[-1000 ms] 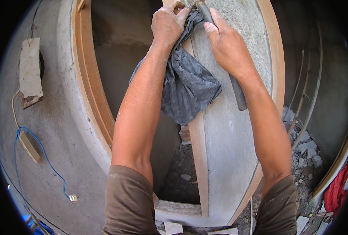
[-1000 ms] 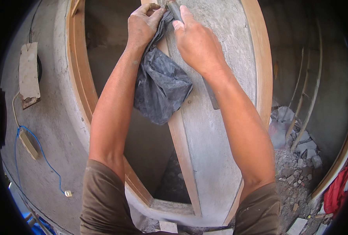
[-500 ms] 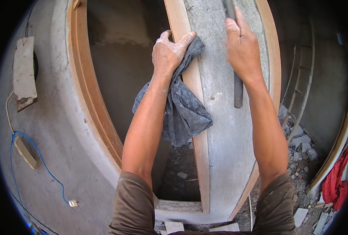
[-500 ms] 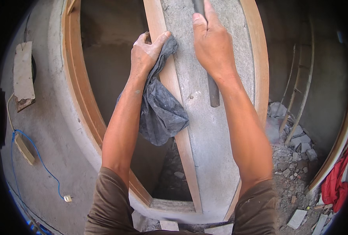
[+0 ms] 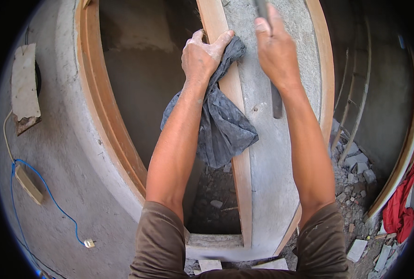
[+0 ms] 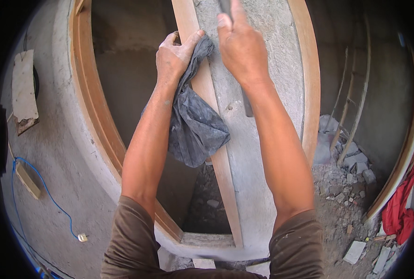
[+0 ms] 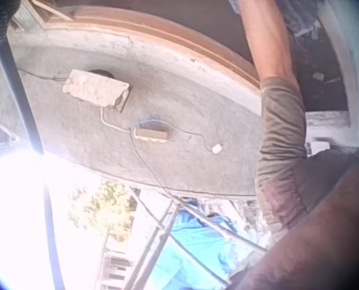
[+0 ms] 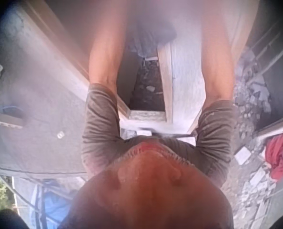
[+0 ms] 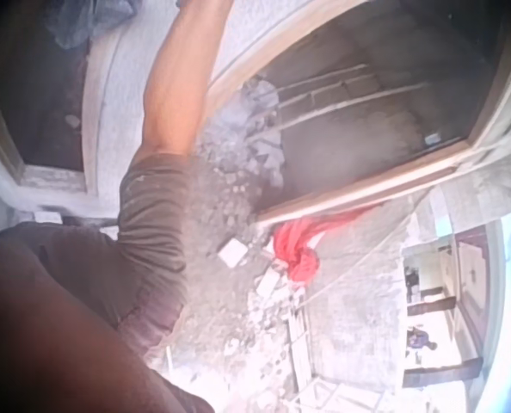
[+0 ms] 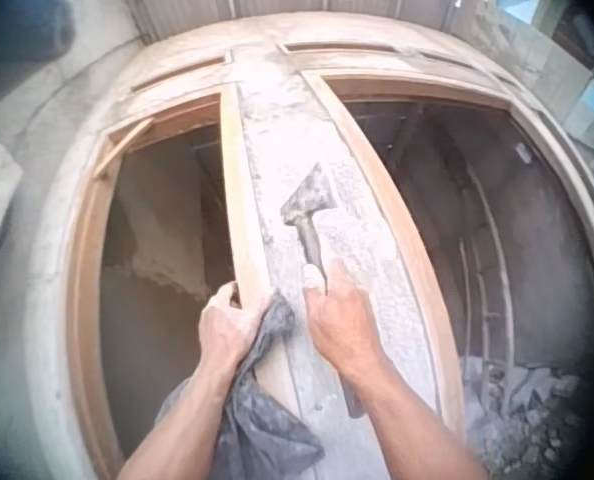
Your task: The person smooths a freshly plastered concrete wall and door frame using a trowel and a cloth. They repeatedly scrape and wipe the surface to remove excess material and refine the finish.
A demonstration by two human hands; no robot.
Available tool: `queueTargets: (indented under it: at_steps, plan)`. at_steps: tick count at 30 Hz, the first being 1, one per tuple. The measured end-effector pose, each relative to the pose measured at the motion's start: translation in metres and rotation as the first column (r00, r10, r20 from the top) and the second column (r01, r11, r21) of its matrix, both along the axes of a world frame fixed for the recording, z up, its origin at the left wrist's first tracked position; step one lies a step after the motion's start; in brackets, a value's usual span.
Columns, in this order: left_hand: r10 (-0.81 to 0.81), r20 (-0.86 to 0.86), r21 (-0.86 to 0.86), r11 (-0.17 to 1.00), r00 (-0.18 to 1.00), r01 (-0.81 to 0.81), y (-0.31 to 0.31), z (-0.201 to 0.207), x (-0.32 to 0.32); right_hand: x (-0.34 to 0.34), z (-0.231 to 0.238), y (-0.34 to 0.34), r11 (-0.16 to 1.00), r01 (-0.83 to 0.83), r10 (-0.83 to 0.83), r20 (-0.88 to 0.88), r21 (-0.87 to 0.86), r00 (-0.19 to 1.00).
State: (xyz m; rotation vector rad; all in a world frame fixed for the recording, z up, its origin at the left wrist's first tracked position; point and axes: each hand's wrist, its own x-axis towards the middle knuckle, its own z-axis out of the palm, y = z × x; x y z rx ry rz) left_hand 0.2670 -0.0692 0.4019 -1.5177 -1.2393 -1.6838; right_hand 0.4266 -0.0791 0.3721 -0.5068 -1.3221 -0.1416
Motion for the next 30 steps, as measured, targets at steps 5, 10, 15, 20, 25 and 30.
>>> queueTargets:
  at_steps: [5,10,15,20,25,30]
  plan:
    - [-0.04,0.019,-0.069,0.997,0.999,0.041,-0.005,-0.004,0.0,0.008,-0.005,0.005,0.984,0.026,-0.023,-0.02,0.174,1.0]
    - [-0.052,0.003,-0.058,0.997,0.999,0.052,-0.005,0.0,0.005,0.008,0.007,-0.006,0.996,0.078,-0.07,0.135,-0.051,0.988]
    - [-0.004,-0.016,-0.043,0.999,1.0,0.003,-0.003,-0.004,-0.001,0.01,0.005,-0.015,1.0,-0.004,0.004,0.015,-0.031,1.0]
    - [0.01,-0.038,0.033,0.999,0.999,-0.008,0.004,-0.001,0.001,0.007,0.009,0.009,0.975,0.223,-0.218,0.219,0.003,0.951]
    - [-0.019,-0.037,-0.004,1.0,0.999,0.018,-0.009,-0.005,0.003,0.007,0.006,-0.016,0.991,0.137,-0.136,0.122,0.001,0.983]
    - [-0.048,-0.023,-0.036,0.998,0.999,0.048,-0.008,-0.004,0.001,0.007,0.008,0.001,0.95,0.305,-0.312,0.238,0.066,0.92]
